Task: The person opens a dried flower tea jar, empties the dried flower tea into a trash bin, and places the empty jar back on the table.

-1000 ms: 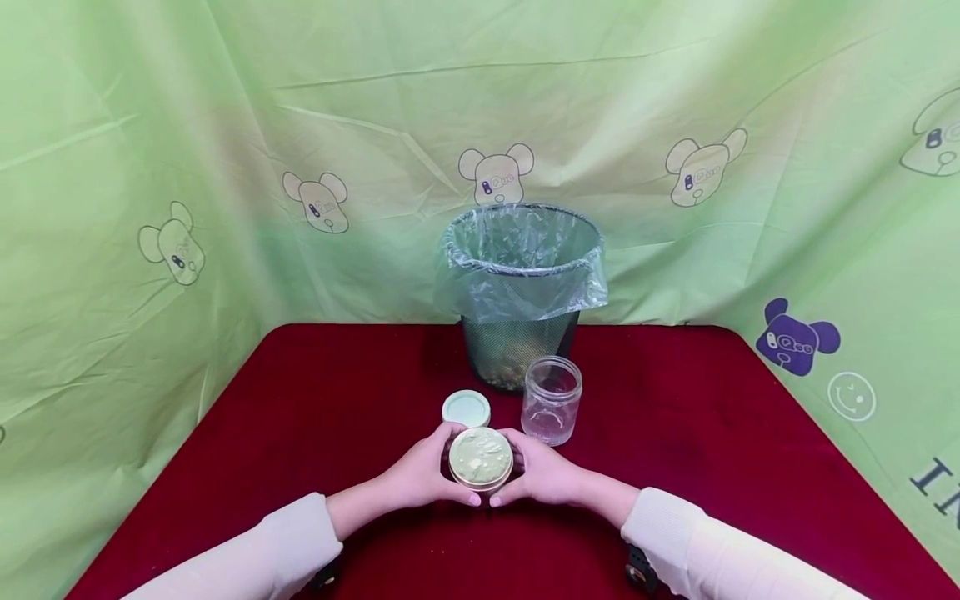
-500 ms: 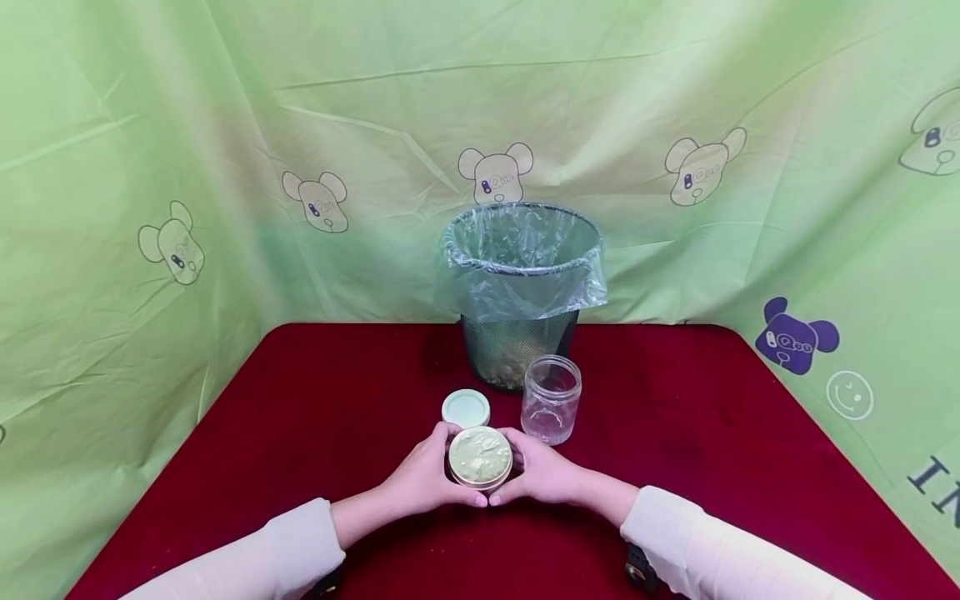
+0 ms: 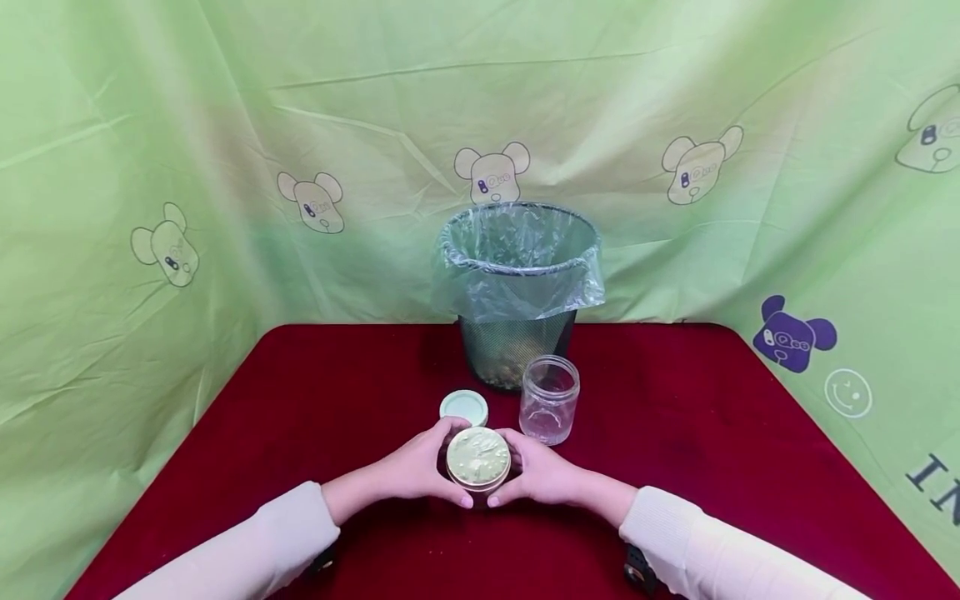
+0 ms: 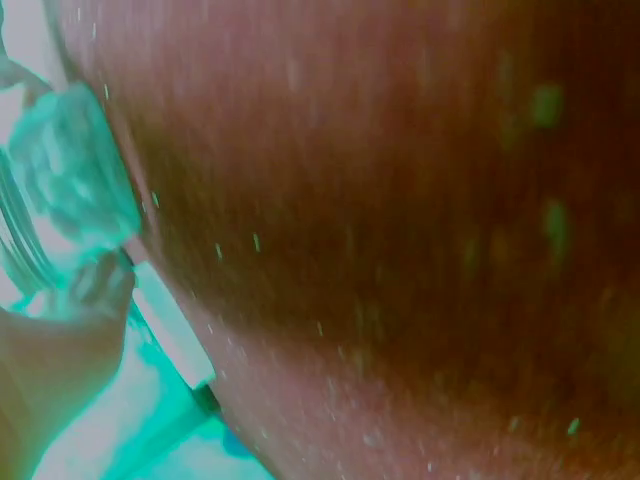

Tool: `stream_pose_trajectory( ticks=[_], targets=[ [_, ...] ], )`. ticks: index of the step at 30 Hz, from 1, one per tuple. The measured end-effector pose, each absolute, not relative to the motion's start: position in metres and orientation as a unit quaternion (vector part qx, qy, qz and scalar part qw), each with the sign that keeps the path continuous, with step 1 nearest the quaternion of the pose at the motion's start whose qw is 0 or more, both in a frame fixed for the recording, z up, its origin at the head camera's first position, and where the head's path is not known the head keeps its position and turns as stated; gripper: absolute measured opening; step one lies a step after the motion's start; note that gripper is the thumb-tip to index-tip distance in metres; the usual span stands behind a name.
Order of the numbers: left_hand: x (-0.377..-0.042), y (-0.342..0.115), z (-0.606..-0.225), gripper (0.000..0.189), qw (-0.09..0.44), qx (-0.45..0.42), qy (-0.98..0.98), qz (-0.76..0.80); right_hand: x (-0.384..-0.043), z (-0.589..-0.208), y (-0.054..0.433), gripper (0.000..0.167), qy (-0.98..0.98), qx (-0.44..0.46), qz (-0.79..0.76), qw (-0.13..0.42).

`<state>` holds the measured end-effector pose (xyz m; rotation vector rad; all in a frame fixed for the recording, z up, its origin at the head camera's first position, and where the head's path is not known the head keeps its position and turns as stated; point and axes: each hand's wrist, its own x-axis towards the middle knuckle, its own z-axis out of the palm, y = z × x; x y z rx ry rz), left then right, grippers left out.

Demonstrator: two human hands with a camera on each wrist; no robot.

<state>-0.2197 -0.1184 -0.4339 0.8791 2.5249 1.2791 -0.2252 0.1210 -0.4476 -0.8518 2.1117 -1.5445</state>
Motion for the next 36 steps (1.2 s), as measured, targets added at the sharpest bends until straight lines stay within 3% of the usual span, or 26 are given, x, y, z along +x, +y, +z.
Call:
stream_pose_trajectory(
  ticks=[8,18,22,36],
  targets=[
    [-0.241,-0.124,-0.432,0.089,0.194,0.344,0.780,0.486,-0.226,-0.448,0.120,0.078,0.751,-0.306,-0.552,0.193],
    [-0.249,-0.125,-0.436,0.079,0.206,0.366,0.763,0.491,-0.226,-0.448,0.120,0.079,0.748,-0.302,-0.556,0.200],
    [-0.246,-0.124,-0.439,0.078,0.187,0.357,0.774,0.488,-0.226,-0.449,0.121,0.079,0.751,-0.299,-0.554,0.199],
    [-0.220,-0.117,-0.439,0.081,0.020,0.301,0.870,0.389,-0.225,-0.448,0.120,0.081,0.744,-0.298,-0.562,0.202]
  ],
)
